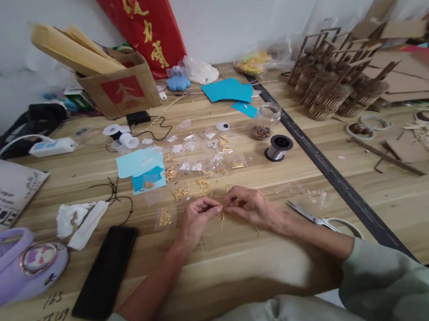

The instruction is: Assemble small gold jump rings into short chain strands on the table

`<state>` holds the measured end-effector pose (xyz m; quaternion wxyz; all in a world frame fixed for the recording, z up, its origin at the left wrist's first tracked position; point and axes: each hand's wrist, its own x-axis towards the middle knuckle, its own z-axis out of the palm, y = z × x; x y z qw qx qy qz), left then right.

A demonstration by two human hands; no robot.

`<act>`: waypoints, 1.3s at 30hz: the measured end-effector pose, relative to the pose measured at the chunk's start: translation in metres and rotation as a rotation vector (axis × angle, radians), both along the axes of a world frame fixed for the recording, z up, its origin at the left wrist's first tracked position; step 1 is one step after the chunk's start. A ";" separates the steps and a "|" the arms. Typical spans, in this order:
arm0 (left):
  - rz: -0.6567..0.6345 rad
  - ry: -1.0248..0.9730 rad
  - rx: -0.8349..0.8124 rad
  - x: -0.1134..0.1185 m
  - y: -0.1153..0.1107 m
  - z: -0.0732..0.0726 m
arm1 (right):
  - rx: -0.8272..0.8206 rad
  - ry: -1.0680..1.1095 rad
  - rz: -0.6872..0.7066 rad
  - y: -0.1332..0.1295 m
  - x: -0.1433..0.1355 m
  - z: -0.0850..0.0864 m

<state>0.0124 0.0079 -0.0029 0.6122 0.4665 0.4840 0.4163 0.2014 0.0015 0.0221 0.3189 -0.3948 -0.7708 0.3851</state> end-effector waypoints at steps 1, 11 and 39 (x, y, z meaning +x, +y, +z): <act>0.001 -0.011 -0.009 0.001 0.001 -0.001 | 0.004 0.017 0.003 0.004 -0.003 -0.003; 0.028 0.065 -0.010 0.005 0.004 0.003 | 0.076 0.097 0.043 0.016 0.000 -0.017; 0.053 0.073 0.073 0.018 0.002 0.006 | -0.214 0.143 -0.017 0.015 0.003 -0.027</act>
